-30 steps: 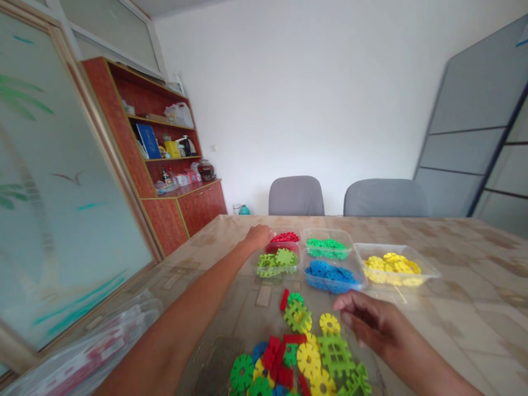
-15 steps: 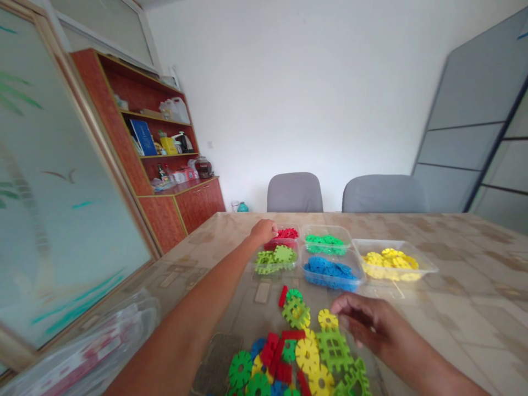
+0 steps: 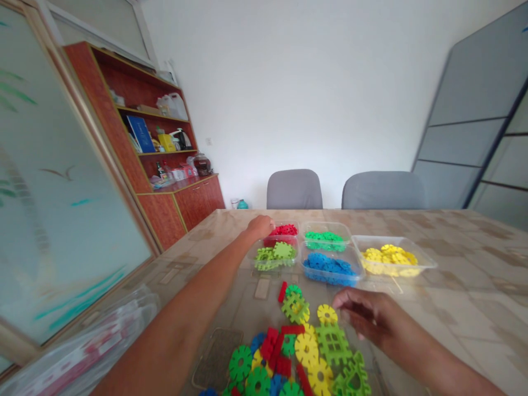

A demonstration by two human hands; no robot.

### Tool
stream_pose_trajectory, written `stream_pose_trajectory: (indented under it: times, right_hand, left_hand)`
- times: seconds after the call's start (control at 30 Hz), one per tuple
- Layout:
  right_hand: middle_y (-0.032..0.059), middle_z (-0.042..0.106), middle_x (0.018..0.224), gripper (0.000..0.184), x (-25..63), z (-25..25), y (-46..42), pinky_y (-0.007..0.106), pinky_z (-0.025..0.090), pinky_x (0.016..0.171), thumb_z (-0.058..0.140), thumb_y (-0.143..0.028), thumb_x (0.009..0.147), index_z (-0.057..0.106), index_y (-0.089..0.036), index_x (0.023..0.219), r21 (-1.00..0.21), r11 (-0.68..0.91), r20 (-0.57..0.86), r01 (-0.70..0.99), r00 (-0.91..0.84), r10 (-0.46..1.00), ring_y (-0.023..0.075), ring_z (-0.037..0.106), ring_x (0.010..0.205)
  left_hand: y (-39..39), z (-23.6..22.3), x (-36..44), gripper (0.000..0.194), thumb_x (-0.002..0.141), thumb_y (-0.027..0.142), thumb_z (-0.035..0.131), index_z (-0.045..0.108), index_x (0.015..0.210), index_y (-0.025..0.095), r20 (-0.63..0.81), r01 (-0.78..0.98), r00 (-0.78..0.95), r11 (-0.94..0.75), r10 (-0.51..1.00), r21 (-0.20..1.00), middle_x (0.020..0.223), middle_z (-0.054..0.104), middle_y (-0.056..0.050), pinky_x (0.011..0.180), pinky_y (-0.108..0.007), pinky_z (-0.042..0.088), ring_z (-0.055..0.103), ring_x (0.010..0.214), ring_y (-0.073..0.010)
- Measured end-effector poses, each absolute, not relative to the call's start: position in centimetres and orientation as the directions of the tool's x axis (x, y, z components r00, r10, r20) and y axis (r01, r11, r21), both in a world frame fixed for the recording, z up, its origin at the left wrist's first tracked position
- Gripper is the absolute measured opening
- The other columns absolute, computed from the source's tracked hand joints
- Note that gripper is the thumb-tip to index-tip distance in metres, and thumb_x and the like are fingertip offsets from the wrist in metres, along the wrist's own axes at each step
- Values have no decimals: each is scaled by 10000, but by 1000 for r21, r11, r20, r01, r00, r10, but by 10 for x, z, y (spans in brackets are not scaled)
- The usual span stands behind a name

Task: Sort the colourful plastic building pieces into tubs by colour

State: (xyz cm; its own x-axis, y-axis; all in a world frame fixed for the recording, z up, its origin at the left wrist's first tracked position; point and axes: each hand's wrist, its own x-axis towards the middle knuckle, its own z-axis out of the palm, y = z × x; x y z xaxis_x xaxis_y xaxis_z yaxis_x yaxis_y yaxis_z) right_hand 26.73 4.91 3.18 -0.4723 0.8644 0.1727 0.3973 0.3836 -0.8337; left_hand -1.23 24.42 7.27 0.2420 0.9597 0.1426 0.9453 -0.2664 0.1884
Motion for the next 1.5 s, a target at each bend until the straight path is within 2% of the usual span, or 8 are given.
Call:
stream_pose_trajectory:
  times: [0.27,0.4,0.53,0.8,1.03,1.23,1.37,1.5]
  right_hand:
    - [62,711,891,169,287,13,58,330,483,690,542,-201,828,696,-225,893,-642,552,316,533,-472,823,225,631,773]
    - [88,692,1003,242,282,11,47,392,497,812,561,-209,815,691,-232,1018,-666,559,260,493,-549,794,273,629,939]
    - [80,688,986,239,272,18,40,356,500,750,526,-159,827,681,-222,998,-665,564,174,489,-633,754,248,645,867]
    - [60,679,893,192,265,17,44,303,466,681,505,-134,869,666,-217,934,-596,597,217,536,-609,763,219,636,791]
    - [84,642,997,244,244,21,35,358,476,825,472,-109,884,653,-204,1017,-596,607,189,525,-644,742,234,613,935]
    - [75,633,992,214,236,33,31,345,474,840,452,-127,911,641,-201,981,-580,647,211,495,-676,706,218,604,947]
    - [65,641,991,214,246,32,29,341,481,806,458,-140,906,635,-223,992,-568,621,171,540,-660,731,218,624,913]
    - [90,632,1028,243,251,21,28,363,477,833,466,-169,907,629,-210,1082,-539,594,148,597,-628,764,239,615,947]
  left_hand:
    - [180,89,-7,203,930,190,509,675,1040,152,211,831,447,-490,870,262,1075,685,-56,929,-369,447,618,1013,-220]
    - [107,80,-14,258,871,180,555,667,1103,192,163,729,574,-591,803,347,1108,689,-22,855,-243,457,637,969,-183]
    - [46,63,-26,342,841,267,644,620,1180,233,57,649,660,-607,749,458,1221,619,-42,960,-281,397,562,1120,-218]
    - [13,34,-26,330,748,237,713,610,1062,241,-50,729,527,-421,848,539,982,622,6,774,-251,407,567,898,-193]
    - [7,32,-28,456,758,38,490,576,1161,232,23,677,495,-403,868,616,968,607,1,730,-224,412,561,804,-145]
    - [1,37,-31,194,890,202,560,649,1062,213,35,630,552,-445,833,636,973,663,-6,790,-238,419,597,849,-160]
    - [-2,38,-38,240,899,325,590,641,1118,241,63,583,596,-485,801,652,1067,671,-14,891,-261,421,608,976,-187]
    - [-16,15,-42,339,901,371,558,574,1224,271,151,621,419,-404,895,672,1370,505,-48,1066,-361,332,438,1270,-255]
